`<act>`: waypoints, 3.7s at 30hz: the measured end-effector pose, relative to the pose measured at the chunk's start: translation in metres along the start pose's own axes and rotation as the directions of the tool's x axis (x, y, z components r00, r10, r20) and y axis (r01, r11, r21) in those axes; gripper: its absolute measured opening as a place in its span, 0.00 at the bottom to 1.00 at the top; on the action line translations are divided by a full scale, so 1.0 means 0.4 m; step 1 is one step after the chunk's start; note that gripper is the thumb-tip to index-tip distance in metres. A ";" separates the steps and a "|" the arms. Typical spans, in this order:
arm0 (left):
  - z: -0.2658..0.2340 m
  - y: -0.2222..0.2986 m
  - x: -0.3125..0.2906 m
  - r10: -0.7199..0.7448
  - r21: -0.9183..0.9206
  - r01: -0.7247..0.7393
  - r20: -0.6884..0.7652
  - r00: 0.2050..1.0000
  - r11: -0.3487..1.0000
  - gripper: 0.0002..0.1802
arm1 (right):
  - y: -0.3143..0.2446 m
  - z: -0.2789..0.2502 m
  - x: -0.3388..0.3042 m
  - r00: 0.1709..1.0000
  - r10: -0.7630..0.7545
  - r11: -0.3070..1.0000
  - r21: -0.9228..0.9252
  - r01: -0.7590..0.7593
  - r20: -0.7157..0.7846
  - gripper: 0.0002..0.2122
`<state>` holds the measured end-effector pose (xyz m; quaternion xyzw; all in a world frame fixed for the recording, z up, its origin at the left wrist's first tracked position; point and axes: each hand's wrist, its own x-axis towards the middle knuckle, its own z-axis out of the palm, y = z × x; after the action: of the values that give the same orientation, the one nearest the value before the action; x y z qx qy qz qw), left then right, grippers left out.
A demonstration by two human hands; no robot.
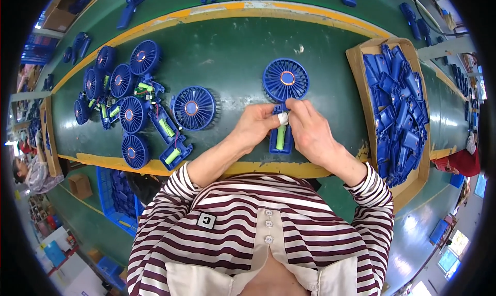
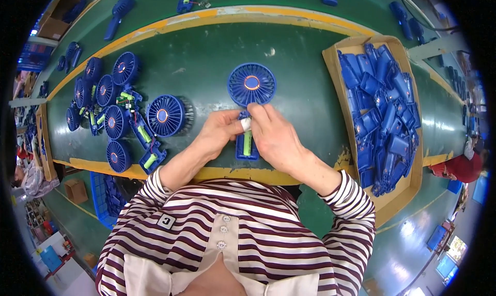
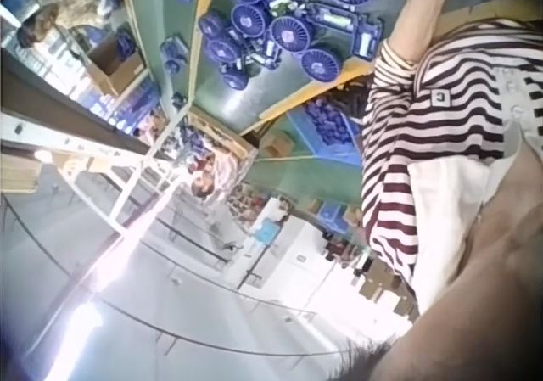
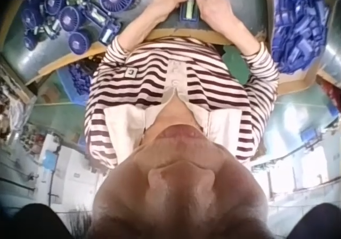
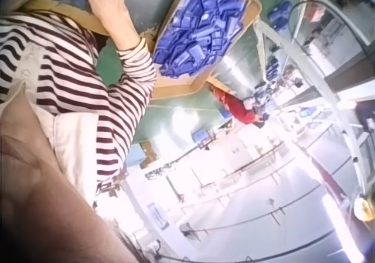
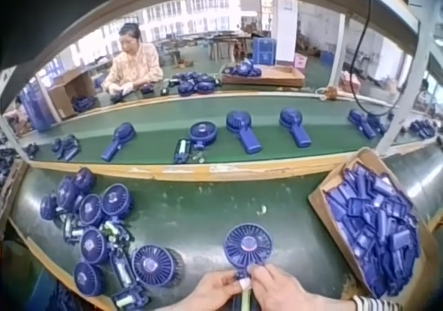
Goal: The person assembles portable fans by fitting the wiring, circuit board, and battery into each handle, snapping the plastic casing cover on, and placing the assembled fans onto the conveyor belt.
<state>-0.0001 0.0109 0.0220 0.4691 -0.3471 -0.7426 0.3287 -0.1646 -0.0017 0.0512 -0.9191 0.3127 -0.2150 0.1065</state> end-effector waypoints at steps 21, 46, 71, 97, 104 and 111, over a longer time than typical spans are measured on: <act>-0.018 0.008 0.013 -0.151 -0.267 0.130 -0.060 0.987 0.955 0.07 | -0.007 0.033 -0.013 0.993 0.107 0.994 0.002 -0.107 -0.044 0.11; -0.042 -0.012 0.022 -0.111 -0.393 0.121 0.048 0.993 0.911 0.07 | -0.005 0.037 -0.002 0.998 0.063 0.994 -0.086 -0.061 0.011 0.11; 0.002 0.011 0.015 -0.093 -0.043 0.089 -0.121 0.988 0.995 0.07 | 0.025 0.035 -0.003 0.981 0.152 0.988 -0.024 -0.155 -0.121 0.07; -0.012 0.028 0.040 -0.173 -0.078 0.175 0.034 0.984 0.981 0.08 | 0.037 0.018 -0.018 0.964 0.265 0.952 0.162 -0.259 -0.018 0.08; 0.010 0.017 0.045 -0.001 -0.261 -0.044 -0.170 0.985 0.964 0.06 | 0.017 0.027 0.005 0.900 0.343 0.939 0.136 -0.317 -0.270 0.08; 0.024 0.022 0.072 0.122 -0.383 -0.238 -0.303 0.945 0.893 0.08 | -0.044 0.102 0.016 0.866 0.323 0.941 0.032 -0.337 -0.382 0.24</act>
<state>-0.0175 -0.0153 0.0188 0.4512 -0.1758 -0.6938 0.5331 -0.1320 0.0106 0.0231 -0.7941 0.4837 -0.3628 0.0624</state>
